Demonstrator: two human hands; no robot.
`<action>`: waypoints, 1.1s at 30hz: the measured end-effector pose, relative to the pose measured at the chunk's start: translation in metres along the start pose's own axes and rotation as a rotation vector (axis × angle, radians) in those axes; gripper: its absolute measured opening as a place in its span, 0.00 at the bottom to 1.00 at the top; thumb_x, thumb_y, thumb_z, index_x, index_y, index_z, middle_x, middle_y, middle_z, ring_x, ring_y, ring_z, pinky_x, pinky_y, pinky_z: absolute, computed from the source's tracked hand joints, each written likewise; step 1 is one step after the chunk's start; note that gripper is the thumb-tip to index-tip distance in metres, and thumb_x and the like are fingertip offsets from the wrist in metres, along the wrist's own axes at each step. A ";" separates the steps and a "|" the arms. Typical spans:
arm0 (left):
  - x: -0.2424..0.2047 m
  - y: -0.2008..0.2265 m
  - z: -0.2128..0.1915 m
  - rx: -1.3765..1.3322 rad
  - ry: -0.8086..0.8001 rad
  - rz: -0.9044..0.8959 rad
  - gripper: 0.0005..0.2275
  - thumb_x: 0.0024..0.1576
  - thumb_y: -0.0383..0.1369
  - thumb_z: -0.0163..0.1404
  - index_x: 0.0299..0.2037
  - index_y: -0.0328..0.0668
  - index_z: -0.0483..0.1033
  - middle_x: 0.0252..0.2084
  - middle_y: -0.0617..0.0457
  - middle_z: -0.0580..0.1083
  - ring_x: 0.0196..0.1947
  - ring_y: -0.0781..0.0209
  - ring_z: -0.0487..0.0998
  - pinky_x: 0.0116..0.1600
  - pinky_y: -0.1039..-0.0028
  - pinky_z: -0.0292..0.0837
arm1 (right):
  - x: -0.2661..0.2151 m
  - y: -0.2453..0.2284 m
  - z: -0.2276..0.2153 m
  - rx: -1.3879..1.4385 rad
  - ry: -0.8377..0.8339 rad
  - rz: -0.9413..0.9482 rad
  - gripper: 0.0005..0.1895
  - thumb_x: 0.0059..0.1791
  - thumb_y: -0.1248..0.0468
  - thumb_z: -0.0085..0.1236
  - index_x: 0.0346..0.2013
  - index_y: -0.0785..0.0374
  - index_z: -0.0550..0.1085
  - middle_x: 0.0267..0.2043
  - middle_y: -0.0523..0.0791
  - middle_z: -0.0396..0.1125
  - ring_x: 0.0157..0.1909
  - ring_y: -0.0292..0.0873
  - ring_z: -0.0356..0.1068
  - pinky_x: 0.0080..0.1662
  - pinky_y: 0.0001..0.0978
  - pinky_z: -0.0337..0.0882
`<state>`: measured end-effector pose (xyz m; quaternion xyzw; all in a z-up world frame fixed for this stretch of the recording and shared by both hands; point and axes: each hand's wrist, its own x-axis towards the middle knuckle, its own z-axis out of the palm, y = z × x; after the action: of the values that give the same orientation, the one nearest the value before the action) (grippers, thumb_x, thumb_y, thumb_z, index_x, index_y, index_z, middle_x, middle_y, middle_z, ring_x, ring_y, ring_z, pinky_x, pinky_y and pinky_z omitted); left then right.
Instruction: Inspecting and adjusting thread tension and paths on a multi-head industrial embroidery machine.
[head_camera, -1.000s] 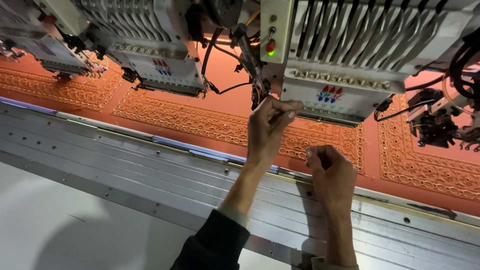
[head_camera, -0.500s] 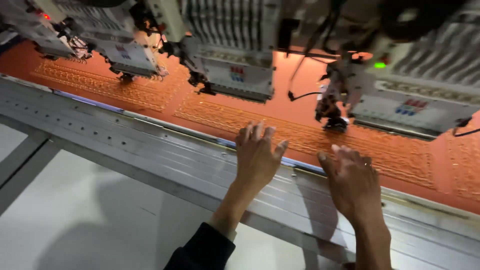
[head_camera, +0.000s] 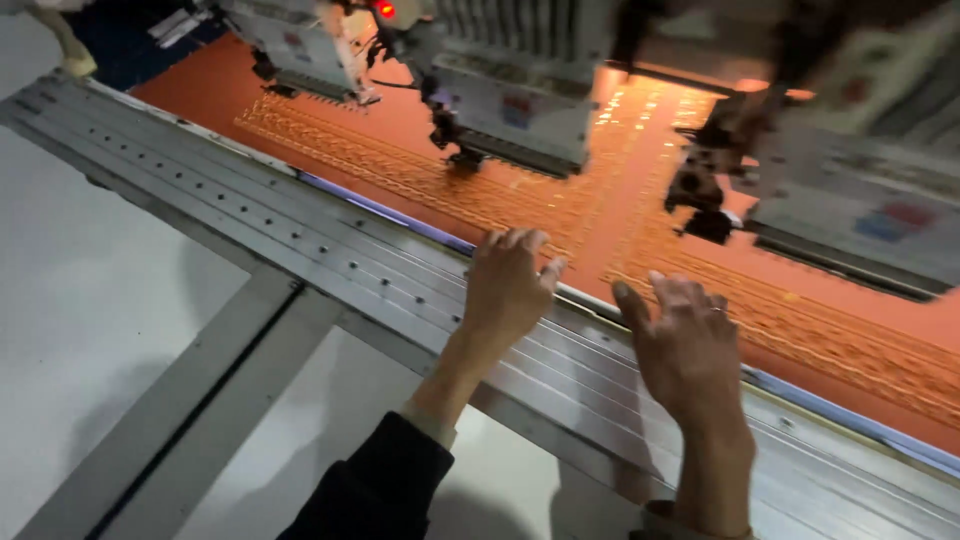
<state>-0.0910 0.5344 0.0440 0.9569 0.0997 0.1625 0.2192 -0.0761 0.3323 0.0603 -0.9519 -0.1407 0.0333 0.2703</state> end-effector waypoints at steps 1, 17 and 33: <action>0.009 -0.018 -0.002 -0.004 -0.001 -0.008 0.17 0.60 0.42 0.50 0.51 0.38 0.77 0.51 0.42 0.78 0.53 0.41 0.72 0.58 0.53 0.63 | 0.007 -0.019 0.011 -0.005 -0.007 -0.002 0.42 0.54 0.32 0.32 0.61 0.64 0.71 0.65 0.56 0.65 0.65 0.62 0.62 0.62 0.58 0.59; 0.161 -0.139 0.022 -0.563 0.289 -0.577 0.11 0.48 0.28 0.64 0.40 0.57 0.86 0.41 0.60 0.80 0.35 0.63 0.79 0.35 0.71 0.77 | 0.075 -0.107 0.115 0.040 0.202 0.021 0.16 0.52 0.53 0.55 0.52 0.52 0.80 0.50 0.50 0.70 0.55 0.57 0.66 0.56 0.60 0.63; 0.132 -0.152 0.014 -0.514 0.226 -0.204 0.09 0.57 0.26 0.50 0.30 0.58 0.79 0.22 0.64 0.77 0.19 0.74 0.72 0.22 0.83 0.65 | 0.070 -0.107 0.115 0.074 0.235 0.022 0.16 0.52 0.52 0.56 0.50 0.52 0.80 0.50 0.47 0.70 0.56 0.57 0.65 0.57 0.58 0.61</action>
<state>0.0184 0.6983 -0.0017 0.8309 0.1746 0.2650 0.4571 -0.0516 0.4975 0.0192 -0.9401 -0.0961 -0.0703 0.3194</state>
